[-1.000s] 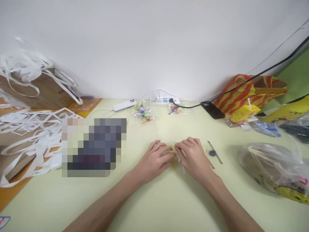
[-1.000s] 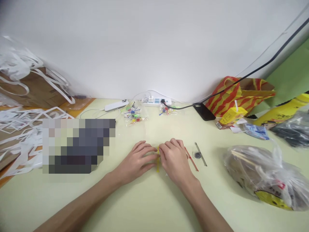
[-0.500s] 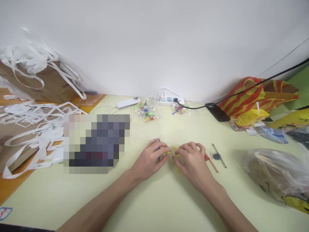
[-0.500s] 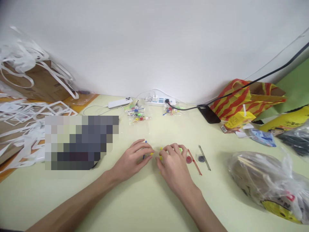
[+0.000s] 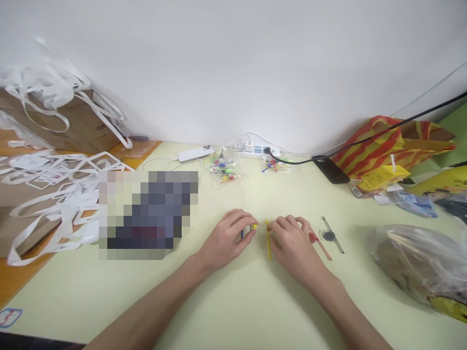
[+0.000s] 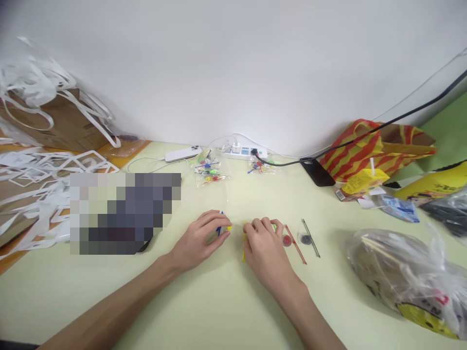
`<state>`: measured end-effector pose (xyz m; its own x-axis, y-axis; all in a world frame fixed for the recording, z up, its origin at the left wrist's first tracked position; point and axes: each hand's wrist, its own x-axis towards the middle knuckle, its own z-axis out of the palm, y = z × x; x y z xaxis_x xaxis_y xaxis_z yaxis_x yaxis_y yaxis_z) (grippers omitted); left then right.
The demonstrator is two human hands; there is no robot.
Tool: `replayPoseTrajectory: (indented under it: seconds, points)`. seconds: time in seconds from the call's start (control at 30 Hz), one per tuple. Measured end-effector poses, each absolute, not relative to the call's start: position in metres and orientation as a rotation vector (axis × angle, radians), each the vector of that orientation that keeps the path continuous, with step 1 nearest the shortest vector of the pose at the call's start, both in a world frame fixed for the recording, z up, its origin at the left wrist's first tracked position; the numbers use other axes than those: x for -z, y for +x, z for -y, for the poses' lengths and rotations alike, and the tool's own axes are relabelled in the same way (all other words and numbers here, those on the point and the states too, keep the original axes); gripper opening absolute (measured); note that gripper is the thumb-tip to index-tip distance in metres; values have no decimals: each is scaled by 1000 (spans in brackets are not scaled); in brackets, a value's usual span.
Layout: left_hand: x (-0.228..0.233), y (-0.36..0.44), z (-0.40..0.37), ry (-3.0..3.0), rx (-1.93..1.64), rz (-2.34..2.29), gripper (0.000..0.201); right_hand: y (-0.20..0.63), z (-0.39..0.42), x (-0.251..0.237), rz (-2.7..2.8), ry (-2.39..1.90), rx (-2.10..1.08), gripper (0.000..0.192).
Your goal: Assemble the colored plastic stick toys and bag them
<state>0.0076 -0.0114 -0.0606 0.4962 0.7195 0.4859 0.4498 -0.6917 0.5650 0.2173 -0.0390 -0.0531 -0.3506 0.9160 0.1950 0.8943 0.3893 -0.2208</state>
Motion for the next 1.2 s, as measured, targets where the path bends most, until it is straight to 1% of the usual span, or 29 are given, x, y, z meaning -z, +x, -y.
replayPoseTrajectory:
  seconds: [0.13, 0.37, 0.5, 0.7, 0.87, 1.03, 1.2]
  points:
    - [60, 7, 11, 2357, -1027, -992, 16, 217, 39, 51, 2394, -1628, -123, 17]
    - [62, 7, 11, 2326, -1042, -998, 15, 212, 38, 52, 2415, -1647, -123, 23]
    - [62, 6, 10, 2293, -1077, -967, 17, 211, 37, 52, 2375, -1587, -183, 25]
    - [62, 6, 11, 2286, -1196, -849, 26, 213, 39, 45, 2076, -1477, -452, 20]
    - [63, 7, 10, 2289, -1240, -797, 30, 211, 44, 37, 1869, -1451, -618, 15]
    - [64, 6, 11, 2291, -1239, -759, 31, 203, 47, 34, 1725, -1372, -834, 14]
    - [64, 5, 11, 2281, -1262, -754, 31, 200, 46, 37, 1533, -1286, -1025, 6]
